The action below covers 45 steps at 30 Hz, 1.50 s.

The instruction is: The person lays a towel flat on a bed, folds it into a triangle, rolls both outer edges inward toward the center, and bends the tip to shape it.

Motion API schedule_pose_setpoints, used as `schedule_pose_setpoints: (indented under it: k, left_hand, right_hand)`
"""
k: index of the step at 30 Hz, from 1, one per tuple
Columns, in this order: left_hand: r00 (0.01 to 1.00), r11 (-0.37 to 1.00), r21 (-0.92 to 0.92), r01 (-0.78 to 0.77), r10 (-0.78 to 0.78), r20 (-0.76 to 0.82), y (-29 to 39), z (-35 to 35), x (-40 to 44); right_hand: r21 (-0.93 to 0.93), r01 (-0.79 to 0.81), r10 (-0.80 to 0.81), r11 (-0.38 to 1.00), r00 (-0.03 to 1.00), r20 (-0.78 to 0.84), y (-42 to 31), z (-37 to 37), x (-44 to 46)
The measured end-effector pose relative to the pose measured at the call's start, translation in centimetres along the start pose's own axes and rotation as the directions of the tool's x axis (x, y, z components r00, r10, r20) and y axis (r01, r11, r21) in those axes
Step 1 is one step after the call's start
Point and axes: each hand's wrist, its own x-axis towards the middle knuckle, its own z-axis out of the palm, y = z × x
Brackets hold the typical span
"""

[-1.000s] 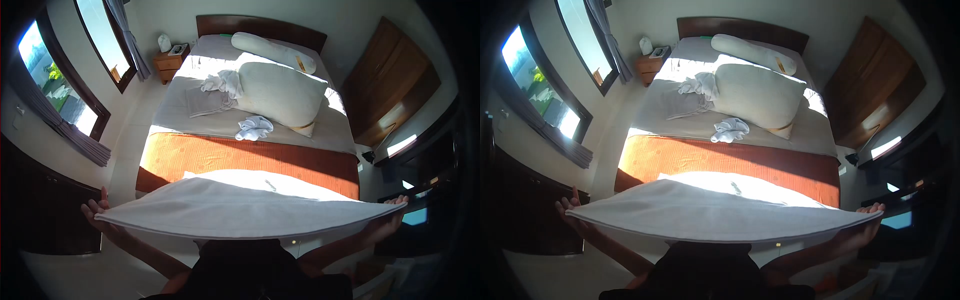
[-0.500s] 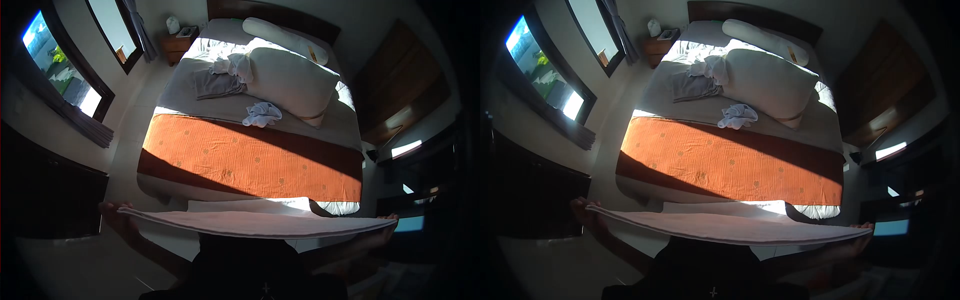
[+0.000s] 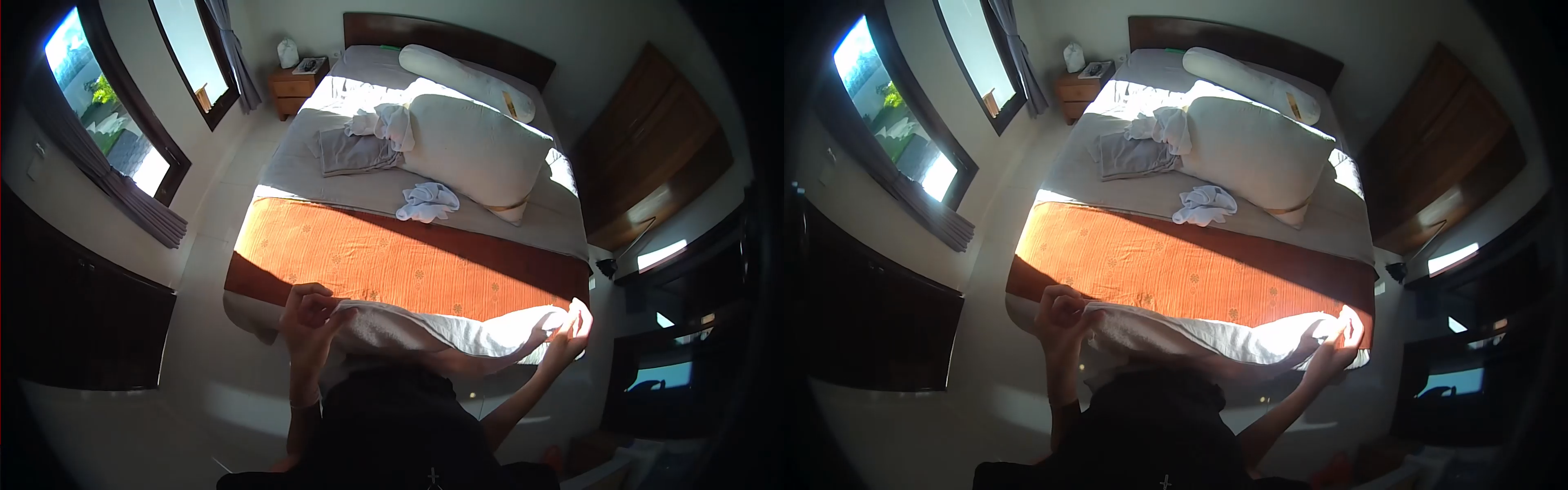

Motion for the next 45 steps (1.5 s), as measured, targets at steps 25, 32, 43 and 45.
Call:
schedule_pose_setpoints:
  k: [25,32,43,45]
  left_hand:
    - [0.999,0.988,-0.152,0.015,-0.020,-0.031,-4.8,0.2,4.0]
    - [0.993,0.985,-0.165,0.045,-0.062,-0.100,-7.1,-1.4,5.7]
    - [0.996,0.978,-0.205,0.032,-0.049,-0.077,-7.1,-0.9,5.4]
    - [0.996,0.977,-0.213,0.030,-0.047,-0.076,-7.1,-0.9,5.3]
  right_hand:
    - [0.903,0.423,-0.378,0.077,0.850,-0.366,-20.8,-1.7,-4.0]
    - [0.934,0.113,-0.743,-0.339,0.577,-0.339,-24.3,-4.9,-1.4]
    - [0.966,-0.092,-0.695,-0.240,0.712,-0.105,-24.3,-4.7,-3.3]
    - [0.972,-0.160,-0.757,-0.174,0.653,-0.028,-23.7,-5.1,-3.0]
